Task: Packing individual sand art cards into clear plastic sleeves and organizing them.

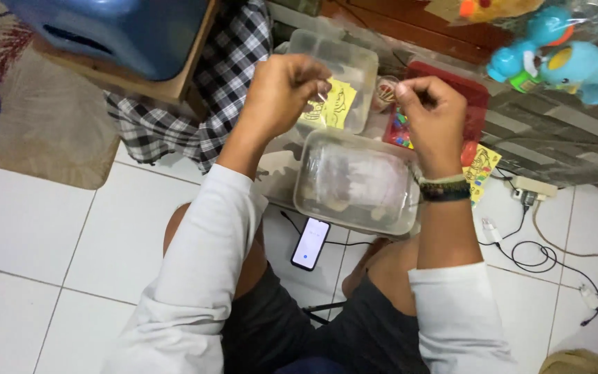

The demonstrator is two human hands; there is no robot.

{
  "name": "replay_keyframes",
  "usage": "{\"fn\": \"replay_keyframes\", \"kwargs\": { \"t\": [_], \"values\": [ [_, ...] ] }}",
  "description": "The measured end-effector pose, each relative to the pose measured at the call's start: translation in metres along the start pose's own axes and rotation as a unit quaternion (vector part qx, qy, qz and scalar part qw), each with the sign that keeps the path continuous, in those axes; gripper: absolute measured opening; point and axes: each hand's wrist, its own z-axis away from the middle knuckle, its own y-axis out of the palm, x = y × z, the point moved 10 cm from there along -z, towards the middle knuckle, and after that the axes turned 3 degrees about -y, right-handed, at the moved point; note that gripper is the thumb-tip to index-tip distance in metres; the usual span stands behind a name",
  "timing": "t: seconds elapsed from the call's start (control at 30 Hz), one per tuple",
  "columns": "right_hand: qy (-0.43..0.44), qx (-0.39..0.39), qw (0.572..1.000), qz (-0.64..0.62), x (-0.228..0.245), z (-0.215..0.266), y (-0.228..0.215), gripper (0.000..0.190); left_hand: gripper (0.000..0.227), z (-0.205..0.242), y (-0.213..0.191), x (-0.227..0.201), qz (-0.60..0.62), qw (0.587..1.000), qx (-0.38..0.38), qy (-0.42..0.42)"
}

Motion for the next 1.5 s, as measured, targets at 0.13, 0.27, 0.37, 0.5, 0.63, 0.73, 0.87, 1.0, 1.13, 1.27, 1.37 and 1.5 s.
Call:
{"fn": "replay_keyframes", "kwargs": {
  "t": [0.13, 0.27, 0.37, 0.5, 0.63, 0.73, 0.87, 1.0, 1.13, 1.27, 1.37, 1.5],
  "values": [
    [-0.031, 0.051, 0.994, 0.090, -0.054, -0.026, 0.052, 0.015, 0.012, 0.008, -0.035, 0.003, -0.055, 0.996, -0.074, -0.002],
    [-0.017, 0.126, 0.971, 0.203, -0.140, -0.041, 0.118, 0.022, 0.015, 0.011, -0.048, 0.005, -0.040, 0.997, -0.069, -0.013],
    [0.043, 0.138, 0.957, 0.251, -0.175, -0.046, 0.147, 0.033, 0.017, 0.009, -0.047, 0.009, -0.018, 0.998, -0.060, -0.018],
    [0.179, 0.130, 0.955, 0.198, -0.196, -0.057, 0.173, 0.061, 0.021, 0.007, -0.045, 0.026, 0.021, 0.995, -0.045, -0.085],
    [0.059, 0.215, 0.915, 0.335, -0.156, -0.051, 0.195, 0.033, 0.018, 0.003, -0.045, 0.017, -0.009, 0.995, -0.040, -0.087],
    [0.005, 0.207, 0.904, 0.373, -0.176, -0.045, 0.200, 0.034, 0.016, 0.000, -0.044, 0.016, -0.023, 0.995, -0.045, -0.092],
    [0.006, 0.099, 0.930, 0.355, -0.220, -0.049, 0.189, 0.026, 0.018, -0.003, -0.044, 0.020, -0.023, 0.995, -0.038, -0.092],
    [0.161, 0.085, 0.940, 0.289, -0.157, -0.052, 0.175, 0.045, 0.019, -0.005, -0.040, 0.032, 0.062, 0.993, -0.031, -0.101],
    [0.118, 0.081, 0.960, 0.240, -0.246, -0.074, 0.145, 0.025, 0.020, -0.006, -0.031, 0.029, 0.134, 0.984, -0.001, -0.118],
    [0.010, 0.056, 0.983, 0.176, -0.152, -0.066, 0.081, 0.020, 0.020, -0.010, -0.020, 0.037, 0.116, 0.984, 0.016, -0.132],
    [0.045, 0.003, 0.996, 0.071, -0.129, -0.047, 0.011, 0.018, 0.020, -0.010, -0.010, 0.027, 0.075, 0.990, 0.037, -0.118],
    [0.104, -0.179, 0.972, -0.112, -0.090, 0.009, -0.083, 0.009, 0.020, -0.016, 0.019, 0.043, 0.088, 0.986, 0.086, -0.111]
  ]
}}
